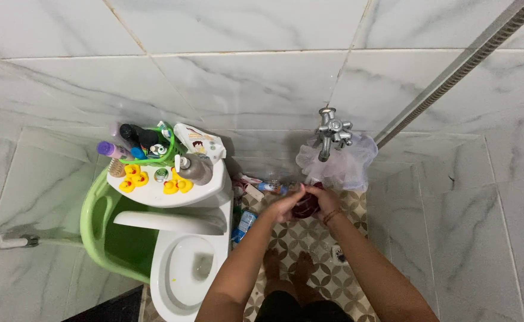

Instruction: Cleaning a bathroom door and toilet with a cloth and then rinsing the cloth under a faucet

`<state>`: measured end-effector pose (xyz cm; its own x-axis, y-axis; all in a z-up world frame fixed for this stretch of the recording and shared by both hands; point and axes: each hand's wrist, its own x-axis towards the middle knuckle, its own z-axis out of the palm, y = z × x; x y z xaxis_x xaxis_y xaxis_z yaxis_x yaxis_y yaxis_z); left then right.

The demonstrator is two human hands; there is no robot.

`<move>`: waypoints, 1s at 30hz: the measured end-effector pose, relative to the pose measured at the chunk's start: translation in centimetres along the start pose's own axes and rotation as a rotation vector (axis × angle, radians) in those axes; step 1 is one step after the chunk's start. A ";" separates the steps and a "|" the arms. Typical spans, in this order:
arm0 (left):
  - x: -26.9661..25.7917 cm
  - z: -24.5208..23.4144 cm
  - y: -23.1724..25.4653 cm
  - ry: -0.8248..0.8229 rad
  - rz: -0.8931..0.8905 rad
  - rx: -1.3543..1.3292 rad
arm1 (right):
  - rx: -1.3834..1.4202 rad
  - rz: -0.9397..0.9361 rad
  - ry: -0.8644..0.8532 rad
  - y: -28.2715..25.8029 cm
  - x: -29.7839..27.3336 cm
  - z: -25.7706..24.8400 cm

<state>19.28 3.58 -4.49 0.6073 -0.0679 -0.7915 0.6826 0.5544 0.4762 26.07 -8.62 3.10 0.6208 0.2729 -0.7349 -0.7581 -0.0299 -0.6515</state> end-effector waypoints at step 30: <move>-3.5 4.6 0.5 0.190 0.512 0.847 | -0.588 -0.051 0.047 -3.2 -1.8 1.3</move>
<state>19.38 0.32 0.27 0.8840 0.1873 -0.4284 0.4667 -0.2974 0.8329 27.09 -7.75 6.76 0.6717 0.2452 -0.6991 -0.4978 -0.5494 -0.6710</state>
